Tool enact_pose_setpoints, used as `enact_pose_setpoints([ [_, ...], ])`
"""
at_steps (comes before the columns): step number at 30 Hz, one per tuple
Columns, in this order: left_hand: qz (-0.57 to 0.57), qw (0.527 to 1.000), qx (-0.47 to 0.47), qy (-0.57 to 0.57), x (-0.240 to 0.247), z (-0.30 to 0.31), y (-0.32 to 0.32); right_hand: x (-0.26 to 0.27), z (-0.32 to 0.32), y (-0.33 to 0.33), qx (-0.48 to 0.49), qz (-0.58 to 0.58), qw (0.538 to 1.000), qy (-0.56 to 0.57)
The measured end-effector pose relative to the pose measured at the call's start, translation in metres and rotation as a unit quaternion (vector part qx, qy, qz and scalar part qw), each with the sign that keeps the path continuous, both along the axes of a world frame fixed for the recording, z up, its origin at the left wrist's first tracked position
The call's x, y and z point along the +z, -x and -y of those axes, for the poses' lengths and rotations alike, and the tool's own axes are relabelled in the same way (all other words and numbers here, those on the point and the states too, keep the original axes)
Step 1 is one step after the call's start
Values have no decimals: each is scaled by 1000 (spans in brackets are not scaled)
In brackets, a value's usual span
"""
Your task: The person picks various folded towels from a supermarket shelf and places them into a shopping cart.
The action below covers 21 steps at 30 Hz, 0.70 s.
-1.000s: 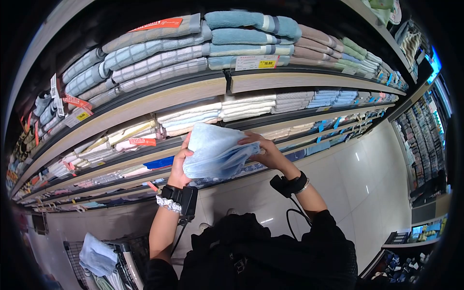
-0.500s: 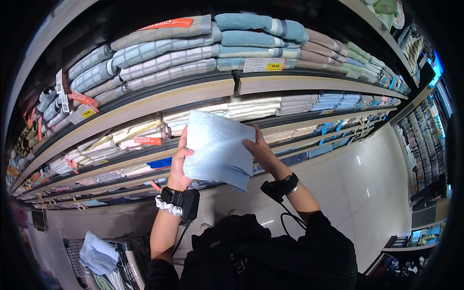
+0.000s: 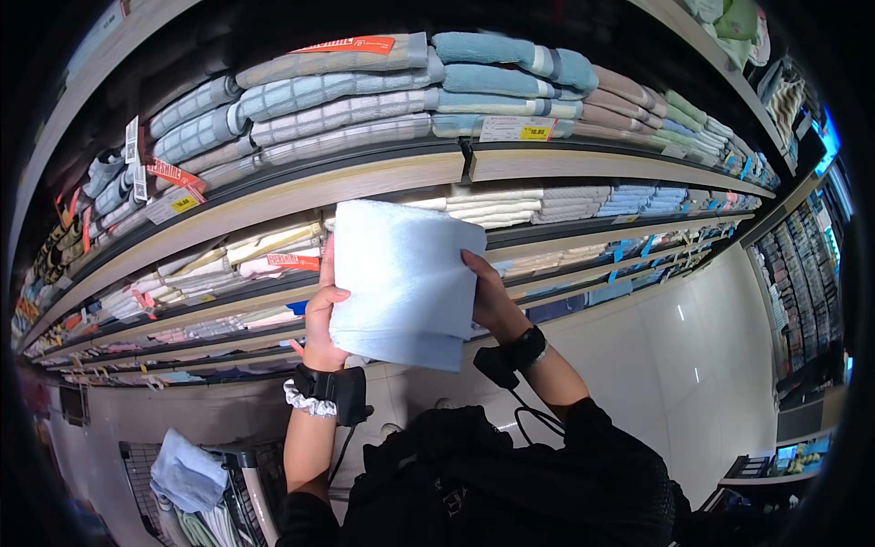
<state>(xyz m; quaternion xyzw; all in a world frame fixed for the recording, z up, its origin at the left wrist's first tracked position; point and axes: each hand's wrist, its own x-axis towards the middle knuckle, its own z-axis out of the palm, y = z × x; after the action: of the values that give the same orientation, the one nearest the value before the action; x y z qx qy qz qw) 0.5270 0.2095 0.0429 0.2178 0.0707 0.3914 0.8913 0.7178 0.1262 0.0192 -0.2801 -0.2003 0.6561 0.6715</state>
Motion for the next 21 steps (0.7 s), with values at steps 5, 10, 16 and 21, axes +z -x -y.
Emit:
enact_pose_setpoints([
  [5, -82, 995, 11, -50, -6, -7, 20, -8, -7, -2, 20, 33, 999, 31],
  [10, -179, 983, -42, -12, -36, -18, 32, 1, -7, 10, -25, 139, 983, 114],
  [16, -237, 968, -80, -18, -73, -23, 49, -1, -10, 18, 27, 136, 984, 111],
  [21, -268, 961, -48, -41, -78, -17, 56, -9, -11, 22, 27, 135, 983, 119],
])
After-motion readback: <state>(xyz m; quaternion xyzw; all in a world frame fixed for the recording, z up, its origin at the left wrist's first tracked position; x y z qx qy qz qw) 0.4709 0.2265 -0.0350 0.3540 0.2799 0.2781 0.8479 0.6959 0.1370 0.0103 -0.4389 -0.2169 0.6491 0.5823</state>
